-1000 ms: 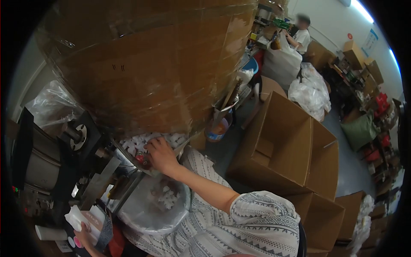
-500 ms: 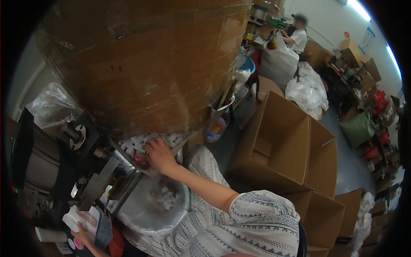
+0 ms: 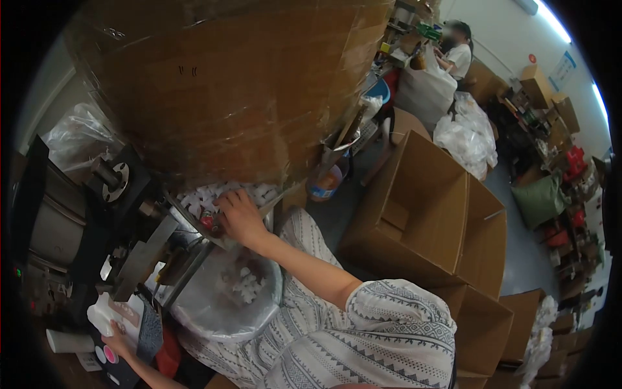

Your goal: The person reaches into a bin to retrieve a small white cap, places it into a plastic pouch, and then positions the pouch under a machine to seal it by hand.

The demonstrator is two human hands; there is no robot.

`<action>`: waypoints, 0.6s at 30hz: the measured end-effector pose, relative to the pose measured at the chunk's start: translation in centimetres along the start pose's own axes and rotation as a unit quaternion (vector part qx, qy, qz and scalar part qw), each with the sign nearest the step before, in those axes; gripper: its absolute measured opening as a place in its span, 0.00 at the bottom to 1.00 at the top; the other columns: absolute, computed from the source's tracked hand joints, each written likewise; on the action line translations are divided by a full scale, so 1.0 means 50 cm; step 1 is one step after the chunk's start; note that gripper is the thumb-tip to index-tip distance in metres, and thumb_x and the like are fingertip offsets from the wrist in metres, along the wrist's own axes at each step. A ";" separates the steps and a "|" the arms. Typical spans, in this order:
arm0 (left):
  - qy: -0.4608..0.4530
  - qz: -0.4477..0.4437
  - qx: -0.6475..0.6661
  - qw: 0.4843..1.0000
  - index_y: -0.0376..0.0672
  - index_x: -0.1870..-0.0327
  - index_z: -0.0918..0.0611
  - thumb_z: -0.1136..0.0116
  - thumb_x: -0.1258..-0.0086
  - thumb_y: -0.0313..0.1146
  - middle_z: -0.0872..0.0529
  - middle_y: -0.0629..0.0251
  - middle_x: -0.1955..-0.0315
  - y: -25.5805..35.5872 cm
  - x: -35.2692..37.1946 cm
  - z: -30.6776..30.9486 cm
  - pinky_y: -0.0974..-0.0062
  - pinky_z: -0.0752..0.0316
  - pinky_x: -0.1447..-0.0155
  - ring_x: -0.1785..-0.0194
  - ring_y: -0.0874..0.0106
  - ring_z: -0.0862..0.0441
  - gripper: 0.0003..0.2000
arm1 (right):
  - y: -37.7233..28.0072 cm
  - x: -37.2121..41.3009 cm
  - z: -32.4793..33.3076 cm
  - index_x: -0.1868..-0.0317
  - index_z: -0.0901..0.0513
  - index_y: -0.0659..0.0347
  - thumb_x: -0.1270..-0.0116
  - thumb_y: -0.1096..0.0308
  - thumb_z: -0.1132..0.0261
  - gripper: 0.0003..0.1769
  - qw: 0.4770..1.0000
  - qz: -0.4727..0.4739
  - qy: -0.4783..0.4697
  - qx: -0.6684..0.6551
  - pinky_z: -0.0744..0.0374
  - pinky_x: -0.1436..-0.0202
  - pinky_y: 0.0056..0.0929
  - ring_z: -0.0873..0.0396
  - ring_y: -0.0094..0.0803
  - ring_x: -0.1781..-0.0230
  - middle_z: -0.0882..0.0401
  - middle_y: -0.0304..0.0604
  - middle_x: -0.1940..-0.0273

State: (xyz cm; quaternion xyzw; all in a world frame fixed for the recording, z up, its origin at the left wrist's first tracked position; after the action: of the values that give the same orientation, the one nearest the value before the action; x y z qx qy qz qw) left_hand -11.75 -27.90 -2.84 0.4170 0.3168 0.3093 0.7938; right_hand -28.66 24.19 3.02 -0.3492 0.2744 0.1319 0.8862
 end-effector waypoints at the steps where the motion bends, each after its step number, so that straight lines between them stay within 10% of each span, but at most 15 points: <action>1: -0.010 0.010 0.030 0.999 0.29 0.49 0.26 0.37 0.34 0.37 0.19 0.56 0.60 0.044 0.064 -0.005 0.77 0.27 0.67 0.65 0.72 0.21 0.21 | -0.015 0.003 0.027 0.55 0.20 0.58 0.48 0.72 0.32 0.17 0.997 0.029 0.052 -0.047 0.29 0.46 0.39 0.29 0.44 0.50 0.25 0.42 0.53; 4: -0.026 0.040 0.122 0.991 0.31 0.46 0.28 0.40 0.32 0.38 0.20 0.55 0.58 0.152 0.209 -0.013 0.75 0.26 0.63 0.61 0.70 0.22 0.22 | -0.097 0.023 0.161 0.51 0.21 0.56 0.38 0.64 0.33 0.16 0.947 0.057 0.154 -0.276 0.30 0.51 0.38 0.26 0.39 0.62 0.22 0.40 0.60; 6: -0.048 0.067 0.164 0.983 0.32 0.44 0.29 0.42 0.31 0.39 0.21 0.54 0.56 0.194 0.247 -0.008 0.73 0.25 0.60 0.59 0.69 0.22 0.22 | -0.185 0.062 0.315 0.37 0.31 0.54 0.30 0.54 0.40 0.25 0.894 0.270 0.196 -0.300 0.28 0.60 0.34 0.24 0.36 0.69 0.20 0.41 0.63; 8: -0.078 0.094 0.213 0.969 0.32 0.42 0.30 0.44 0.31 0.40 0.22 0.53 0.55 0.241 0.278 -0.029 0.72 0.24 0.57 0.56 0.67 0.22 0.23 | -0.258 0.142 0.400 0.34 0.36 0.51 0.26 0.46 0.49 0.28 0.691 0.387 0.497 -0.353 0.29 0.63 0.33 0.24 0.32 0.70 0.19 0.40 0.63; 18: -0.135 0.175 0.383 0.897 0.36 0.36 0.34 0.51 0.27 0.43 0.26 0.51 0.48 0.423 0.283 -0.106 0.68 0.21 0.45 0.48 0.62 0.22 0.25 | -0.232 0.115 0.259 0.51 0.21 0.66 0.25 0.48 0.50 0.26 0.858 0.323 0.115 -0.382 0.28 0.72 0.31 0.24 0.32 0.76 0.19 0.40 0.70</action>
State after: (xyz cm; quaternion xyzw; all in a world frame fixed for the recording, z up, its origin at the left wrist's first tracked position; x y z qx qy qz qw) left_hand -11.97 -4.98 9.47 0.7752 0.2224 0.2385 0.5410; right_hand -13.94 25.02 13.88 -0.5648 0.3995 0.4642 0.5532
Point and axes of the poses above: each hand's wrist, its own x-axis away from the middle knuckle, its own z-axis out of the back of the hand, y = z × x, the point moved 7 cm from there along -x, towards the middle knuckle
